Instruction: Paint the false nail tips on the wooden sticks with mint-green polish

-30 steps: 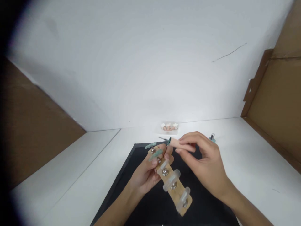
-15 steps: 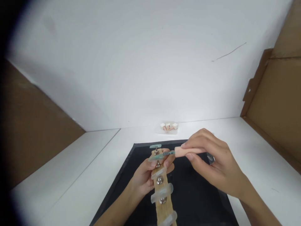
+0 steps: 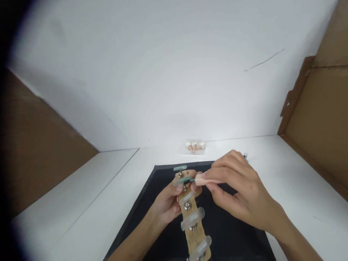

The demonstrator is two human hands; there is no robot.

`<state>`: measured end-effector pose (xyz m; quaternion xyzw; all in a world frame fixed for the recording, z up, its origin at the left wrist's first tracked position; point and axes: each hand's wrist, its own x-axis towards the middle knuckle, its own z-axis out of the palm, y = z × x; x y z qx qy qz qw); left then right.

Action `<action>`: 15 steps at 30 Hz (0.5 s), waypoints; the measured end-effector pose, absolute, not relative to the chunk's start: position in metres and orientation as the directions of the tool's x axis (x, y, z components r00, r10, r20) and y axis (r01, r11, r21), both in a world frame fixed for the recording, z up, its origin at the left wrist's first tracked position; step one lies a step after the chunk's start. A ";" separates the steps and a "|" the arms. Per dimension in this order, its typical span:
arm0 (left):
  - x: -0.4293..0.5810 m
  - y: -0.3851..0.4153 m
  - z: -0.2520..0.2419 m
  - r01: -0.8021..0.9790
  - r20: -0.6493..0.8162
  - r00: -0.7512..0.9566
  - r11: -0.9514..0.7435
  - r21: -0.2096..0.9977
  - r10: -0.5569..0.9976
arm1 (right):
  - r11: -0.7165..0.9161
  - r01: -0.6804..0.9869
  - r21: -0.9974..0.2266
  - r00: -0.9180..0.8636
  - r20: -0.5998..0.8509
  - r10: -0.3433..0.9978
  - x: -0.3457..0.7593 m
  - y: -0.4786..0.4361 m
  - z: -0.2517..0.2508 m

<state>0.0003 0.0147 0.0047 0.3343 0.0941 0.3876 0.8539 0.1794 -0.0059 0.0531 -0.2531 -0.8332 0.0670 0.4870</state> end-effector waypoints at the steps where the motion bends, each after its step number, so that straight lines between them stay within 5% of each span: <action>1: 0.000 0.015 0.005 -0.595 0.084 0.680 0.481 0.643 0.728 | 0.862 0.352 -0.365 -0.381 0.785 0.488 0.180 -0.006 0.052; 6: 0.000 0.014 0.006 -0.600 0.096 0.579 0.343 0.723 0.810 | 0.814 0.343 -0.469 -0.237 0.795 0.558 0.181 -0.008 0.046; 11: -0.007 0.015 0.004 -0.514 0.412 0.317 -0.210 0.831 0.854 | 0.631 0.400 -0.665 0.091 0.714 0.694 0.181 -0.019 0.041; 15: -0.014 0.015 0.002 -0.221 0.610 0.118 -0.579 0.785 0.783 | 0.614 0.420 -0.669 0.045 0.690 0.722 0.179 -0.031 0.047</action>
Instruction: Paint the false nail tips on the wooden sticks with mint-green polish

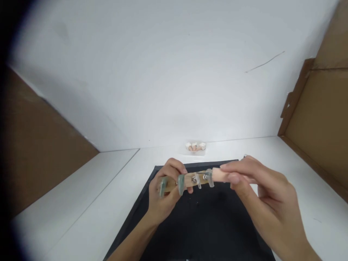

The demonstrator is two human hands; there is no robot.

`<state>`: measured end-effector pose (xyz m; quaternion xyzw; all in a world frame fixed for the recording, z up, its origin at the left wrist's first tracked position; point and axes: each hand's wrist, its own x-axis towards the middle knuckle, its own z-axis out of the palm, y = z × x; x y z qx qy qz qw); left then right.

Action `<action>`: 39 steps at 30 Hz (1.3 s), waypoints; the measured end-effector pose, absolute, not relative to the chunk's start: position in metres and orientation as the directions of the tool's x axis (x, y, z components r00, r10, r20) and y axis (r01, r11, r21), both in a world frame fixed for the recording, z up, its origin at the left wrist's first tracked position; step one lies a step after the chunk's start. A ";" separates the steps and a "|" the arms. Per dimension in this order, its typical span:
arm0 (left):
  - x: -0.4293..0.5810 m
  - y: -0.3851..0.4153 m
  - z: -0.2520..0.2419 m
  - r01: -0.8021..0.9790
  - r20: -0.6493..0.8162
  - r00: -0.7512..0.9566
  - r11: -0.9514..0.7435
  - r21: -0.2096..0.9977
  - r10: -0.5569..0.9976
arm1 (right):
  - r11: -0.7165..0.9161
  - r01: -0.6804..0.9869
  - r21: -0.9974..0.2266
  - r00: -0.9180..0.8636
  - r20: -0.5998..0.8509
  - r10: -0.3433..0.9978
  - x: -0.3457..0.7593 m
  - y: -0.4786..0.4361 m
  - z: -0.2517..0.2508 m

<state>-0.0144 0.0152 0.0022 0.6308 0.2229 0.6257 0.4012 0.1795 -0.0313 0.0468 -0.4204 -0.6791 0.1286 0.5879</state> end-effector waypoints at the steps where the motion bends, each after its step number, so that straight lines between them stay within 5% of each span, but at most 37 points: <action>1: -0.015 0.015 0.002 -0.173 0.646 0.089 -0.627 0.760 0.758 | 0.620 0.442 -0.648 0.003 0.692 0.722 0.178 -0.033 0.049; 11: -0.009 0.012 0.003 -0.135 0.658 0.065 -0.647 0.750 0.750 | 0.647 0.540 -0.538 -0.097 0.725 0.682 0.166 -0.035 0.050; 20: -0.008 0.014 0.004 -0.155 0.653 0.055 -0.640 0.753 0.755 | 0.751 0.421 -0.509 -0.300 0.703 0.645 0.167 -0.034 0.054; 27: -0.008 0.014 0.000 -0.261 0.599 0.119 -0.557 0.788 0.792 | 0.709 0.478 -0.519 -0.136 0.753 0.644 0.164 -0.035 0.052; 35: -0.006 0.016 0.003 -0.268 0.606 0.095 -0.566 0.780 0.790 | 0.792 0.391 -0.470 -0.315 0.740 0.594 0.162 -0.034 0.058; 39: -0.006 0.018 0.001 -0.267 0.651 0.120 -0.607 0.749 0.750 | 0.779 0.429 -0.457 -0.237 0.775 0.586 0.164 -0.036 0.057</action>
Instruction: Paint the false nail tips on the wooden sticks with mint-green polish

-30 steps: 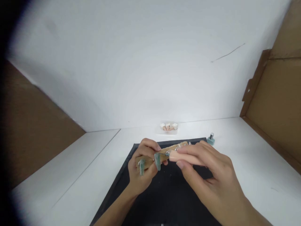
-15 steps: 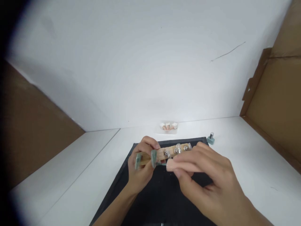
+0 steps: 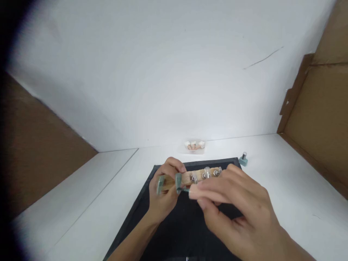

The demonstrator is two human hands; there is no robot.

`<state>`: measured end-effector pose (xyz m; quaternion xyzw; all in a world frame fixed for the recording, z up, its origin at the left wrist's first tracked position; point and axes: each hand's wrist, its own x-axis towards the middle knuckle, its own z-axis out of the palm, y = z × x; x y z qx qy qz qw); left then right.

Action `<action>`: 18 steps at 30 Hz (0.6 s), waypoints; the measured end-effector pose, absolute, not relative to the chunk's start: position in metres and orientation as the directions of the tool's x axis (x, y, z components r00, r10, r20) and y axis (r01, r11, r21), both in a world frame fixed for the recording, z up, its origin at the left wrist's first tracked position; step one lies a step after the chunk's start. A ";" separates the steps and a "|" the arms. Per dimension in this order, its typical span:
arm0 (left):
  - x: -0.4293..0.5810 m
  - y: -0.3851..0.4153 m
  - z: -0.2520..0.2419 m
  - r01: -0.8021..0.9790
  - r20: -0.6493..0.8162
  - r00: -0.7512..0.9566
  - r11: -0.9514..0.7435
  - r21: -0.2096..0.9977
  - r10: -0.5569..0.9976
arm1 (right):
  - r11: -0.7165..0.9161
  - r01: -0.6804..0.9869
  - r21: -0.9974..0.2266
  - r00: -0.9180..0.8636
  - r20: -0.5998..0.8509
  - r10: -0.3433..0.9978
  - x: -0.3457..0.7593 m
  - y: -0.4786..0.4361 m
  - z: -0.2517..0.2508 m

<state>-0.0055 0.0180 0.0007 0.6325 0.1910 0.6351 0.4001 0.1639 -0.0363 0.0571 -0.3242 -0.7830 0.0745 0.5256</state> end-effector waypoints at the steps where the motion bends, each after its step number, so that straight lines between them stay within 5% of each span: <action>1: -0.005 0.018 0.000 -0.270 0.666 0.130 -0.620 0.737 0.735 | 0.768 0.457 -0.449 -0.212 0.783 0.584 0.164 -0.036 0.057; 12: -0.004 0.022 -0.001 -0.367 0.609 0.160 -0.526 0.768 0.777 | 0.798 0.439 -0.413 -0.278 0.782 0.557 0.164 -0.035 0.061; 18: -0.001 0.018 0.000 -0.605 0.288 0.422 0.030 0.796 0.860 | 0.723 0.491 -0.486 -0.063 0.808 0.586 0.176 -0.030 0.048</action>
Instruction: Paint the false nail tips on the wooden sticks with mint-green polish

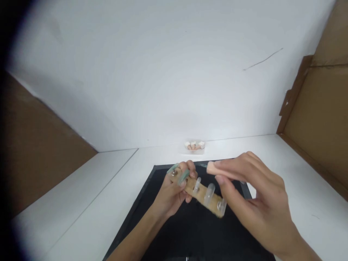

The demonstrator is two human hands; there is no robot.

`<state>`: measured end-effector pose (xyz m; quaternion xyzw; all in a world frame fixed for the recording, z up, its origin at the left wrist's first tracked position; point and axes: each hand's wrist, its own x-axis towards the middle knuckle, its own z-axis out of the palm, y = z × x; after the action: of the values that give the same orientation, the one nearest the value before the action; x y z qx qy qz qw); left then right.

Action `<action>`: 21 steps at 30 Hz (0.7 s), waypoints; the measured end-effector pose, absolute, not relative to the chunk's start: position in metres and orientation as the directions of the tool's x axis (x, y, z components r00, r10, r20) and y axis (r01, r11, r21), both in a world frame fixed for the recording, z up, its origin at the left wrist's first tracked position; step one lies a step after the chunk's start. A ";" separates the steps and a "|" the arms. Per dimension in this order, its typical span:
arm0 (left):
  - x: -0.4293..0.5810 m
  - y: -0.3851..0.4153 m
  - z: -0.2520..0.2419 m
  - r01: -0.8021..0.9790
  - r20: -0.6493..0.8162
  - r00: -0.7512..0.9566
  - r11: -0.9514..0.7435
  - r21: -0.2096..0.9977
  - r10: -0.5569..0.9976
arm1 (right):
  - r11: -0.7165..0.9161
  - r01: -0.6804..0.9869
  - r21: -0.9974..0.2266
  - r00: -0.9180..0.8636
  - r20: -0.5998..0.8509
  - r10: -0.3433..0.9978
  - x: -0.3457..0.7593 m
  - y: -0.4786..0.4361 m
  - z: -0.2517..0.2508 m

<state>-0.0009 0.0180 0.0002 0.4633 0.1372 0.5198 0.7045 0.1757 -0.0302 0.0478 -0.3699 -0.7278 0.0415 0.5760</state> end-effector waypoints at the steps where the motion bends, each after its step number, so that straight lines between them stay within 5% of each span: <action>1: 0.000 0.016 0.000 -0.619 0.229 0.475 0.138 0.773 0.850 | 0.720 0.484 -0.498 -0.064 0.800 0.597 0.178 -0.028 0.047; 8: 0.007 0.011 0.004 -0.586 -0.038 0.650 0.533 0.611 0.759 | 0.755 0.469 -0.458 -0.234 0.760 0.607 0.180 -0.017 0.053; 21: 0.009 0.011 0.009 -0.535 -0.145 0.692 0.637 0.555 0.707 | 0.811 0.540 -0.225 -0.384 0.792 0.475 0.177 -0.014 0.055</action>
<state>0.0093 0.0114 0.0085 0.2428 0.1775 0.3502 0.8871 0.1769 -0.0145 0.0551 -0.3052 -0.8310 -0.0351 0.4637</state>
